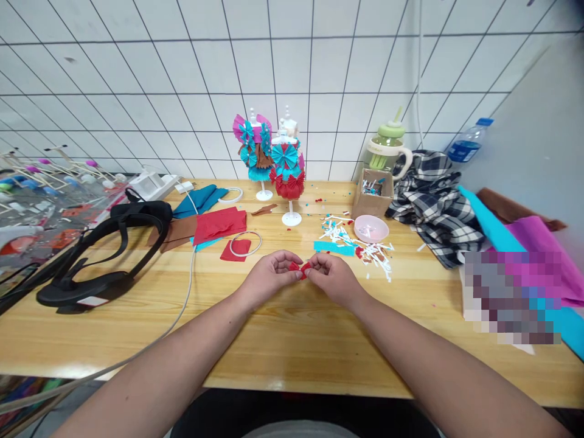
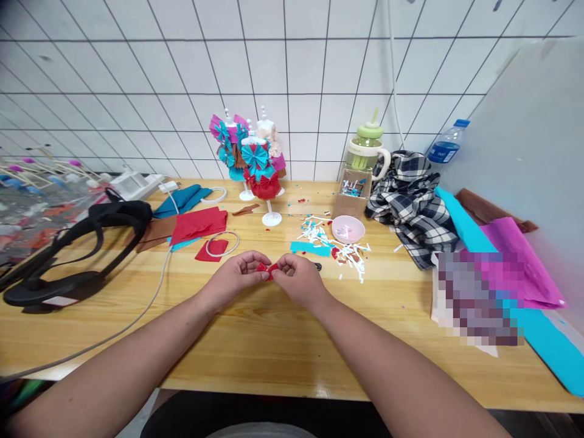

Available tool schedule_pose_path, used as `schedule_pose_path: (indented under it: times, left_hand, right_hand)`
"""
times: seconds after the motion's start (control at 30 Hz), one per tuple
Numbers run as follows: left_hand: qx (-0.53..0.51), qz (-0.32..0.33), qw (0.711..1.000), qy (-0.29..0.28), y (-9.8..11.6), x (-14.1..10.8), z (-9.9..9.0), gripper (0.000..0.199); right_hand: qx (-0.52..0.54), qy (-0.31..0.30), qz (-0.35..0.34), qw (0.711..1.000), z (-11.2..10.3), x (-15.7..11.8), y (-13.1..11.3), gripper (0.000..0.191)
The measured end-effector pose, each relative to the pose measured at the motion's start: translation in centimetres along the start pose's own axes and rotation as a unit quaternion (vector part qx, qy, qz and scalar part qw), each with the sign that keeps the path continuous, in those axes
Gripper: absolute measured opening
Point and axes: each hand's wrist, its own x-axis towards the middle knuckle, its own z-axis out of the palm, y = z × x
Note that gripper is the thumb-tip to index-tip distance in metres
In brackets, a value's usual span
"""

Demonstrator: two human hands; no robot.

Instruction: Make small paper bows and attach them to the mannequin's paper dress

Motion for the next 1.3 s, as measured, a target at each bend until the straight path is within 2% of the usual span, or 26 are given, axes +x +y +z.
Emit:
schedule_pose_path:
  times: [0.23,0.4,0.57,0.83,1.0,1.17,1.3]
  left_hand:
    - [0.080,0.044,0.996,0.020,-0.03,-0.08,0.16,0.039]
    - [0.007,0.025,0.999,0.022,0.00,-0.13,0.11,0.054]
    - [-0.023,0.001,1.000,0.000,-0.69,0.20,-0.14,0.029]
    - [0.141,0.008,0.990,-0.001,-0.19,-0.20,0.45,0.026]
    - [0.070,-0.003,0.997,-0.014,-0.03,-0.17,0.11,0.033]
    - [0.093,0.008,0.996,-0.002,-0.28,-0.06,-0.08,0.034]
    - [0.121,0.011,0.992,-0.019,-0.40,-0.09,0.04,0.032]
  right_hand:
    - [0.044,0.002,-0.001,0.999,-0.50,0.23,0.13,0.016]
    - [0.072,0.030,0.004,0.997,-0.36,0.43,0.49,0.015]
    - [0.143,0.013,0.043,0.989,0.15,0.16,0.01,0.020]
    - [0.070,0.008,0.014,0.997,0.05,0.31,0.15,0.008]
    - [0.059,0.035,0.007,0.998,-0.22,0.24,0.16,0.010]
    - [0.097,0.024,0.001,0.995,-0.17,0.01,-0.16,0.032]
    - [0.057,0.014,-0.022,0.998,-0.06,0.14,-0.01,0.017]
